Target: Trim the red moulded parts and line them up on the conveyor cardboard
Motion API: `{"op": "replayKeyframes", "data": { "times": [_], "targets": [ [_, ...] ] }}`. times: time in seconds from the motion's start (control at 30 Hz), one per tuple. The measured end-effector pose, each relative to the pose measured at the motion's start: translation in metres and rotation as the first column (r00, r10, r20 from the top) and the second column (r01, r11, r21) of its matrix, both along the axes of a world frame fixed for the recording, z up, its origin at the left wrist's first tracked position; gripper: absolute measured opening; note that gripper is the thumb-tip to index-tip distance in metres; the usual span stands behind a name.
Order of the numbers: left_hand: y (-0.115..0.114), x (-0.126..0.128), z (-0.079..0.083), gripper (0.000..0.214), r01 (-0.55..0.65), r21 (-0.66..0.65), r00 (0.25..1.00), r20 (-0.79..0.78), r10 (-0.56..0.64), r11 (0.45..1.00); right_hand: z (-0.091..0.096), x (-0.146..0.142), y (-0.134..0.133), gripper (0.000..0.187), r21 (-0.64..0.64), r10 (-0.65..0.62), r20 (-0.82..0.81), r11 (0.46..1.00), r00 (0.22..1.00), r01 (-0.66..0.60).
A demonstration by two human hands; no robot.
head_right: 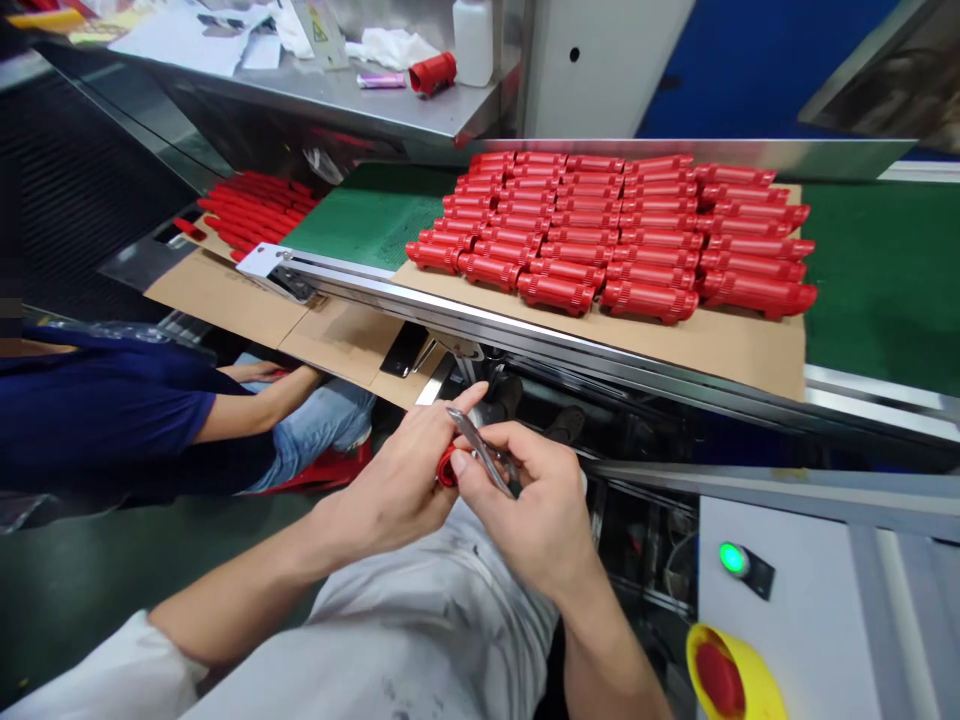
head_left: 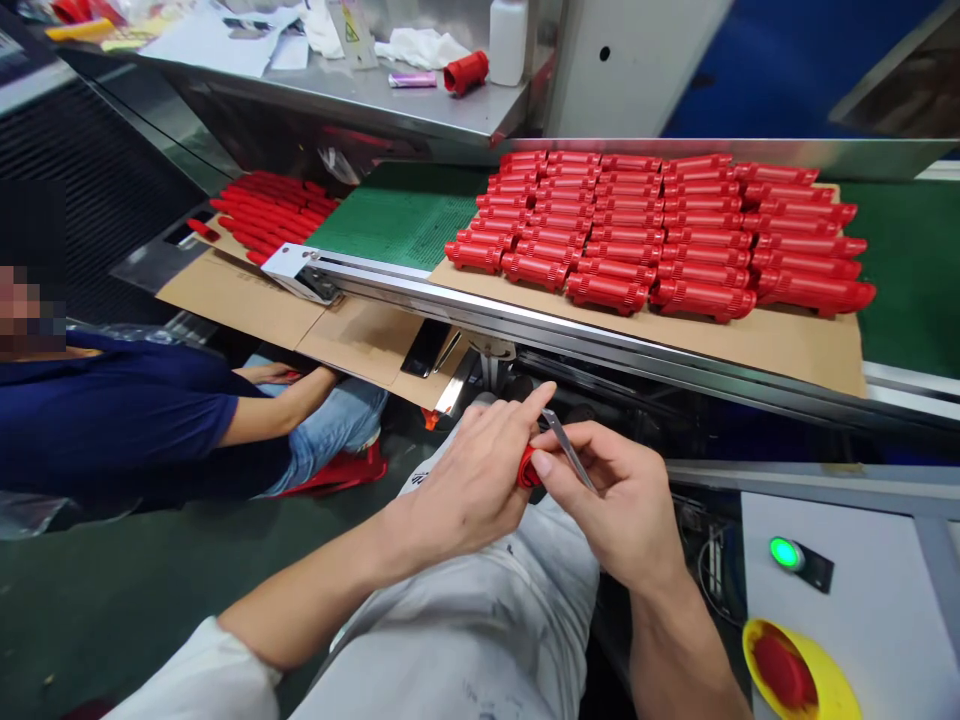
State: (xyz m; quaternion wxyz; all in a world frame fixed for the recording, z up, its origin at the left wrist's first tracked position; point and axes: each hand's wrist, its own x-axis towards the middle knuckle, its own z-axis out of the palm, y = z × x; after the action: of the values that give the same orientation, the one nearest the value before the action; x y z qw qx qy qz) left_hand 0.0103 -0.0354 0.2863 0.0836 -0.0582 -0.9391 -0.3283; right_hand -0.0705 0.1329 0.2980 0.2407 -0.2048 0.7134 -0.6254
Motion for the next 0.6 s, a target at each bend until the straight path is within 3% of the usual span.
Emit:
{"op": "replayKeyframes", "data": {
  "times": [0.17, 0.37, 0.5, 0.6],
  "targets": [
    [0.000, -0.004, -0.004, 0.078, -0.027, -0.019, 0.998, 0.053, 0.028, 0.999, -0.015, -0.001, -0.007, 0.008, -0.062, -0.049, 0.009, 0.997, 0.999, 0.050],
    [0.003, -0.006, -0.004, 0.074, -0.052, -0.004, 0.995, 0.083, 0.052, 0.999, -0.028, 0.008, -0.002, 0.011, -0.246, -0.127, 0.065, 0.959, 0.990, 0.140],
    [0.009, -0.006, -0.004, 0.075, -0.044, 0.011, 0.995, 0.090, 0.043, 0.999, -0.026, 0.009, 0.006, 0.015, -0.164, -0.196, -0.199, 0.973, 0.960, 0.165],
    [0.014, -0.007, -0.007, 0.076, -0.043, 0.028, 0.996, 0.081, 0.040, 0.999, -0.027, 0.007, 0.007, 0.016, -0.127, -0.177, -0.448, 0.983, 0.876, 0.133]
  ]
}}
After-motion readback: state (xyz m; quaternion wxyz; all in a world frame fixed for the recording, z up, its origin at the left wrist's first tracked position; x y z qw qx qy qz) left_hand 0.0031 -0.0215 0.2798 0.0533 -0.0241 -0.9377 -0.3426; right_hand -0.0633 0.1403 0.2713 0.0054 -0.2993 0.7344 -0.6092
